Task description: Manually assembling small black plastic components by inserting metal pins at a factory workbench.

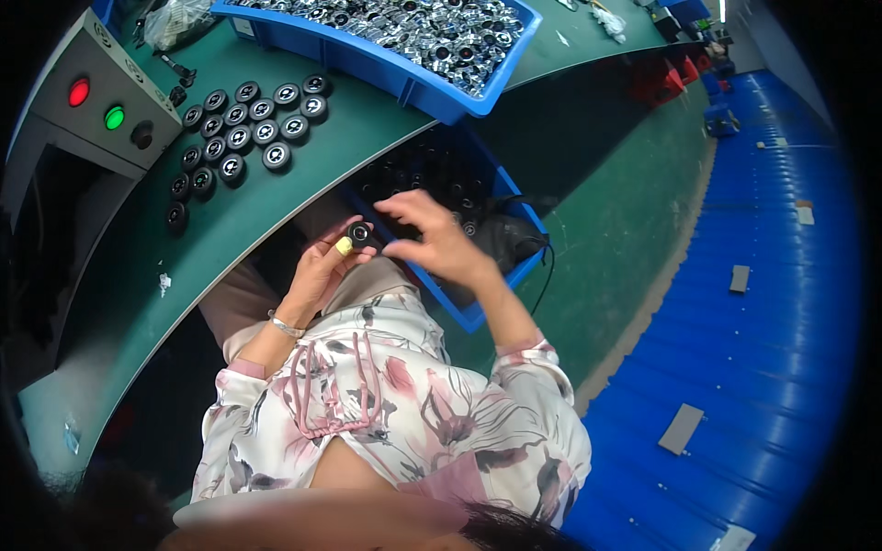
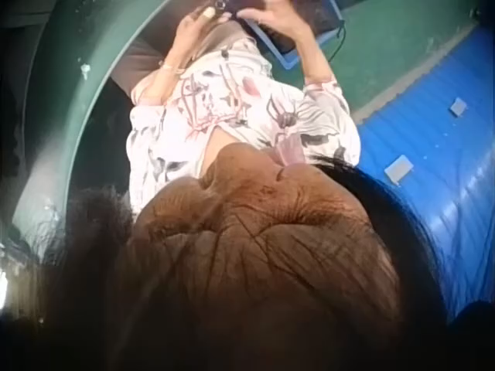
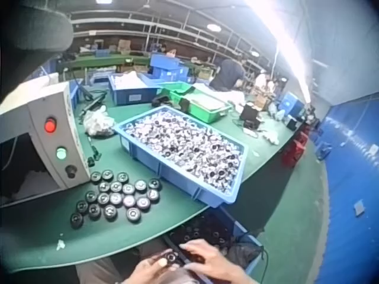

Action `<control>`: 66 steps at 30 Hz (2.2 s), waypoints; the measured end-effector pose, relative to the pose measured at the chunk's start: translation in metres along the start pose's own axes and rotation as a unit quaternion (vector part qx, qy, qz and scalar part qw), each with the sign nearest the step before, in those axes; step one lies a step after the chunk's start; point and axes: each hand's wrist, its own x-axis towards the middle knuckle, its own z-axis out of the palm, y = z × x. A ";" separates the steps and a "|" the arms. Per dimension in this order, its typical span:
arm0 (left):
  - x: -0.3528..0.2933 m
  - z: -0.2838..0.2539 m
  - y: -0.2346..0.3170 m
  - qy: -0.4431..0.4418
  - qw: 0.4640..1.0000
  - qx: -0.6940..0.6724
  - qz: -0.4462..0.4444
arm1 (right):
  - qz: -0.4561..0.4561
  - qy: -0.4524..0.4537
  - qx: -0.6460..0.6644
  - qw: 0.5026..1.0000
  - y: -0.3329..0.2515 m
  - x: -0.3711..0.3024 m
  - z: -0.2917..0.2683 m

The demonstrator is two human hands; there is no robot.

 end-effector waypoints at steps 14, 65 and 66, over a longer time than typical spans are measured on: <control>-0.008 -0.001 0.006 -0.021 0.998 -0.061 -0.012 | -0.079 0.110 -0.069 0.988 -0.002 0.011 0.064; 0.003 -0.032 -0.020 0.167 0.983 0.019 -0.075 | 0.107 0.075 -0.465 0.876 0.259 0.075 0.003; 0.005 -0.034 -0.022 0.169 0.983 0.024 -0.069 | 0.106 0.074 -0.464 0.876 0.258 0.077 0.003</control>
